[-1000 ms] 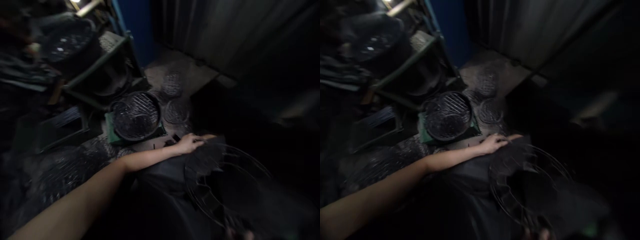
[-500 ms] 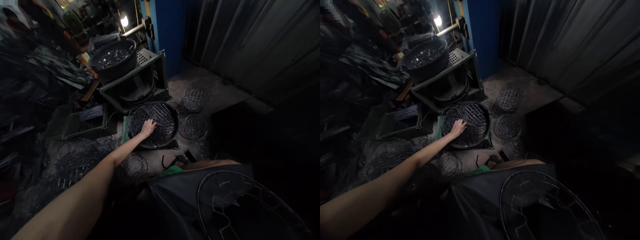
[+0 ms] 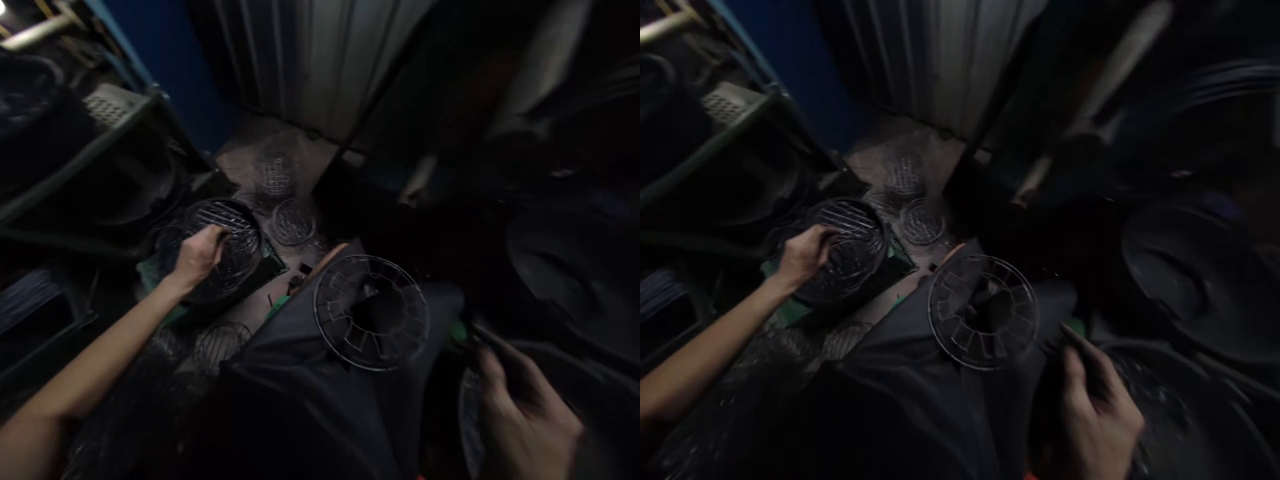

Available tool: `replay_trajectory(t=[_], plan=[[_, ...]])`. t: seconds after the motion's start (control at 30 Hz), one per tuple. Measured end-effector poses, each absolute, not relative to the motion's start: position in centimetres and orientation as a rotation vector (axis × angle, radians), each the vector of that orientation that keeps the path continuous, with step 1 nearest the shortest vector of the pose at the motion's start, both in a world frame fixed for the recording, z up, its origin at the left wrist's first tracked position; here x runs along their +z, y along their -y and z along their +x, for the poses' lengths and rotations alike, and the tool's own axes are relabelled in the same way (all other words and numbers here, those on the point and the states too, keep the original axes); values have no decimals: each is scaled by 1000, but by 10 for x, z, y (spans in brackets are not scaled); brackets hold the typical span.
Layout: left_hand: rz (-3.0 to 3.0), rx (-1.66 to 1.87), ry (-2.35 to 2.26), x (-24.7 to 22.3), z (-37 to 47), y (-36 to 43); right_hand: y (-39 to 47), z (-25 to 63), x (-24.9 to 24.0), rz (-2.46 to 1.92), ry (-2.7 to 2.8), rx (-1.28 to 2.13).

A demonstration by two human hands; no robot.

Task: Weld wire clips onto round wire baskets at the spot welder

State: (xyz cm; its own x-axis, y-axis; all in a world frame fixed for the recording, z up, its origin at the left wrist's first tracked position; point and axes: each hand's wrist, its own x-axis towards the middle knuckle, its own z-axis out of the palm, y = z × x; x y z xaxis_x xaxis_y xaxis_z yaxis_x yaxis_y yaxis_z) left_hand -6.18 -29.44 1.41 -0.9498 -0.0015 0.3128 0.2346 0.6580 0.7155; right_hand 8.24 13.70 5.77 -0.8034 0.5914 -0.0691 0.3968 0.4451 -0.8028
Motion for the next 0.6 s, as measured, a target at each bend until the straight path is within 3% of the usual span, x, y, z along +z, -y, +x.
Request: replay_trajectory(t=[0.07,0.17,0.27,0.43,0.53,0.6], plan=[[-376,-1321,2521,51,-73,257,-123,70,67,-716,2449,1225],[-581,-1716,2587,96,-82,178,-101,49,79,-296,2533,1406],[-851,-2182,2604,108,-90,108,-87,44,75,-284,2555,1529],[-1100,-2137,2738,71,-104,83,-103,41,33,-843,2208,1491],[-917,-2217,2917,36,-108,92,-120,30,14,-872,2247,1392],[-839,-2065,2912,16,-109,92,-126,22,7,-795,2415,1205]])
